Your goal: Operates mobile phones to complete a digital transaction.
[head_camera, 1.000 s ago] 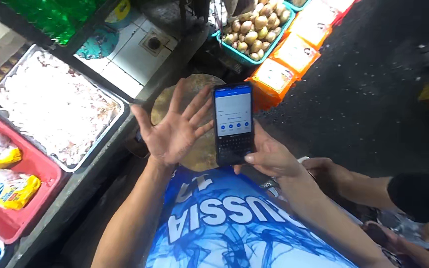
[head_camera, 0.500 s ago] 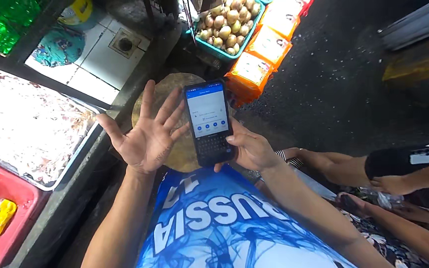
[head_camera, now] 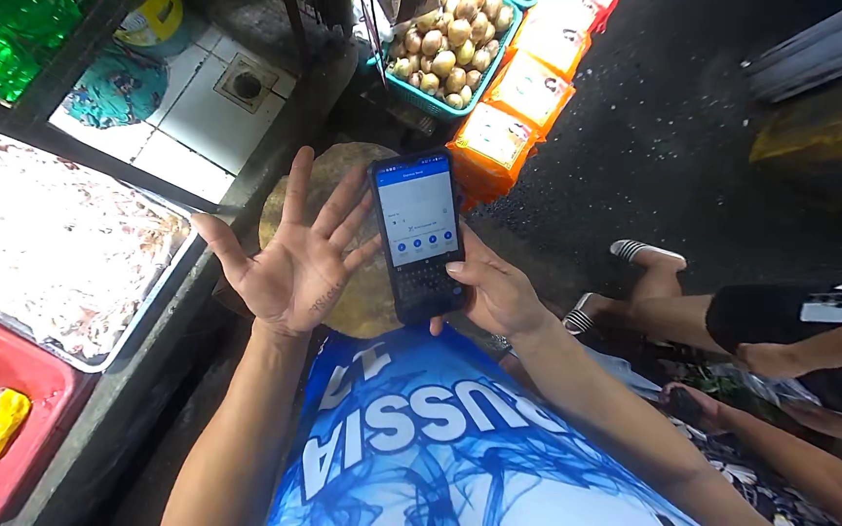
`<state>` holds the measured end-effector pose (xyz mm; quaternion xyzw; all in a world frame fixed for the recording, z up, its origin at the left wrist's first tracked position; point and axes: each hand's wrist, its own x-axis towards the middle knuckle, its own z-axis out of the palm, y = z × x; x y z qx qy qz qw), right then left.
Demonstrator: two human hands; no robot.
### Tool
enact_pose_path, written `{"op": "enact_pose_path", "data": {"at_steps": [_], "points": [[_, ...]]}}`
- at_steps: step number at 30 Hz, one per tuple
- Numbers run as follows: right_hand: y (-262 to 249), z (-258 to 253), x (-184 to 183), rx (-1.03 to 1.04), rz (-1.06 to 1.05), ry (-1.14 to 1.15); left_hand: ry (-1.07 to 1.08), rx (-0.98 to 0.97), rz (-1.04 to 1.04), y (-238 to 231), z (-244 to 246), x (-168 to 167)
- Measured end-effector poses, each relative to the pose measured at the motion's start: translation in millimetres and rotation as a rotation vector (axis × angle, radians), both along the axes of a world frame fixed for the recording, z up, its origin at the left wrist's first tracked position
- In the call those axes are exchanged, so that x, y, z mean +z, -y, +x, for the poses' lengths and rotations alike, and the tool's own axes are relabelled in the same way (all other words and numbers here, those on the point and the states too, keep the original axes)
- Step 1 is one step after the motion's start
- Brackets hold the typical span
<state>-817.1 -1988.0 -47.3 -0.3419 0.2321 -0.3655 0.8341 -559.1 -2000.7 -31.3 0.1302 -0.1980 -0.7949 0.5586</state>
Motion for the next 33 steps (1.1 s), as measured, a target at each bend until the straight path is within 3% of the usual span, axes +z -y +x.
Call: {"op": "enact_pose_path", "data": {"at_steps": [9,20,33], "points": [[-2.0,1.7,5.2,-0.065,-0.113,-0.227,0.01,0.037,0.001,0.1,-5.2,-0.8],[0.1,7.6,5.9,-0.117,-0.134,-0.288,0.026,-0.01,-0.054,4.5,-2.5,-2.4],[-1.1,3.7,5.5,-0.089,-0.059,-0.169,-0.052,-0.014,-0.001,5.3,-2.3,1.3]]}}
